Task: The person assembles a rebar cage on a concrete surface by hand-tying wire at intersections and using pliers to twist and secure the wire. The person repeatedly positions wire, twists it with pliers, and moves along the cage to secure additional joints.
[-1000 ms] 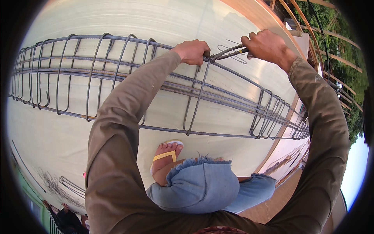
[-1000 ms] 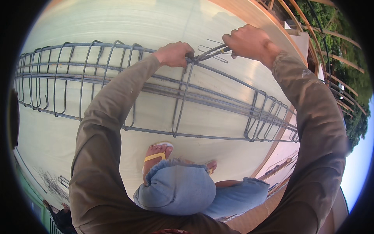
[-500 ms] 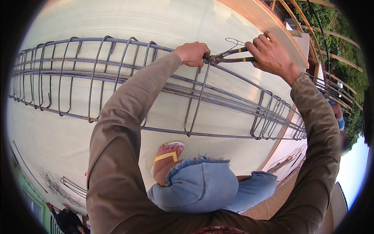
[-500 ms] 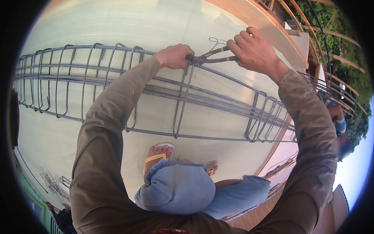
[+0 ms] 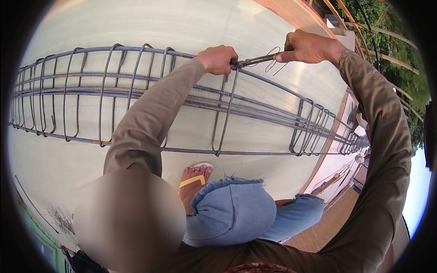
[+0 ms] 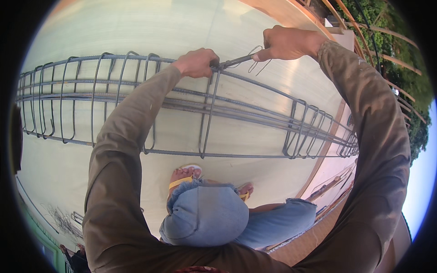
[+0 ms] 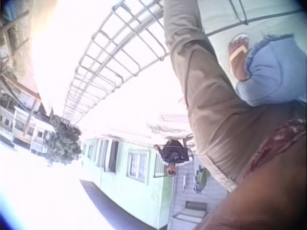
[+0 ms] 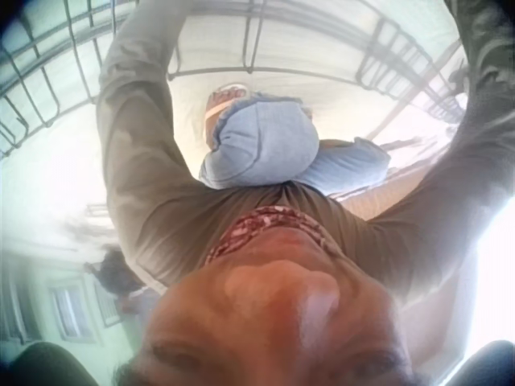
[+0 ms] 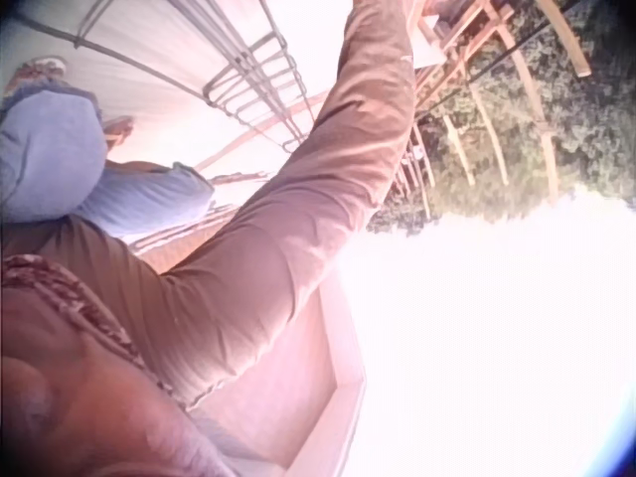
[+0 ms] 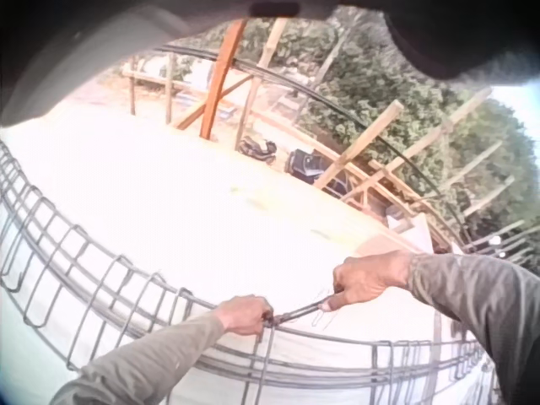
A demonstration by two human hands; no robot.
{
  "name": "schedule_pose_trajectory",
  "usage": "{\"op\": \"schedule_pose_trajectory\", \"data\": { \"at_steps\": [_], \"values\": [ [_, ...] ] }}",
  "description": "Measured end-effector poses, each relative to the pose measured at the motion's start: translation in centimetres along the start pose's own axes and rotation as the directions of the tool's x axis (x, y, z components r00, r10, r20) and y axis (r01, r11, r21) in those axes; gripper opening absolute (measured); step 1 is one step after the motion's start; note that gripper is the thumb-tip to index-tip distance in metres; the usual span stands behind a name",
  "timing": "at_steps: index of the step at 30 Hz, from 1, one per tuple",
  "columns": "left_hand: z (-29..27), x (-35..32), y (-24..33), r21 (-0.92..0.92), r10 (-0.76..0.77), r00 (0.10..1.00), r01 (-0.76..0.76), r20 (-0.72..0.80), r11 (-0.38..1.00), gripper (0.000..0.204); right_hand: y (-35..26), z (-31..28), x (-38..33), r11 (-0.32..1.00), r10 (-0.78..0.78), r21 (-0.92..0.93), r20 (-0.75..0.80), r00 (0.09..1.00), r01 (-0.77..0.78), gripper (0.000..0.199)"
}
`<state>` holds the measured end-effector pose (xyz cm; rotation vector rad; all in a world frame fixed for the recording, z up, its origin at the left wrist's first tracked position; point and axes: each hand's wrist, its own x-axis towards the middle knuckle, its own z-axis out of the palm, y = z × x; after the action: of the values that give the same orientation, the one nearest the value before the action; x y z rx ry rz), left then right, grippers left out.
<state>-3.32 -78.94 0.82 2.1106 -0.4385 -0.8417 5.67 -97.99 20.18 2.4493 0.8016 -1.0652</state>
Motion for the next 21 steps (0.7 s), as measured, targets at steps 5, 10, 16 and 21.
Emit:
{"op": "schedule_pose_trajectory", "data": {
  "at_steps": [5,10,16,21],
  "values": [
    [0.3,0.0,-0.3,0.013,0.022,0.999,-0.022,-0.041,1.000,0.037,-0.1,0.5,-0.6,0.958,0.178,0.152,0.348,0.921,-0.242,0.060],
    [0.4,0.3,-0.3,-0.006,-0.032,0.999,0.032,0.012,0.999,0.038,-1.6,1.8,-1.4,0.924,-0.036,-0.374,0.105,0.994,0.073,0.064],
    [0.4,0.3,-0.2,-0.009,0.004,1.000,-0.004,0.017,1.000,0.037,-1.6,-0.9,0.7,0.911,0.292,0.108,0.511,0.808,-0.398,0.072],
    [0.3,0.6,-0.5,-0.055,-0.033,0.998,0.036,0.047,0.998,0.039,-0.7,1.1,-2.2,0.914,-0.171,-0.356,0.090,0.981,0.192,0.055]
  ]
}}
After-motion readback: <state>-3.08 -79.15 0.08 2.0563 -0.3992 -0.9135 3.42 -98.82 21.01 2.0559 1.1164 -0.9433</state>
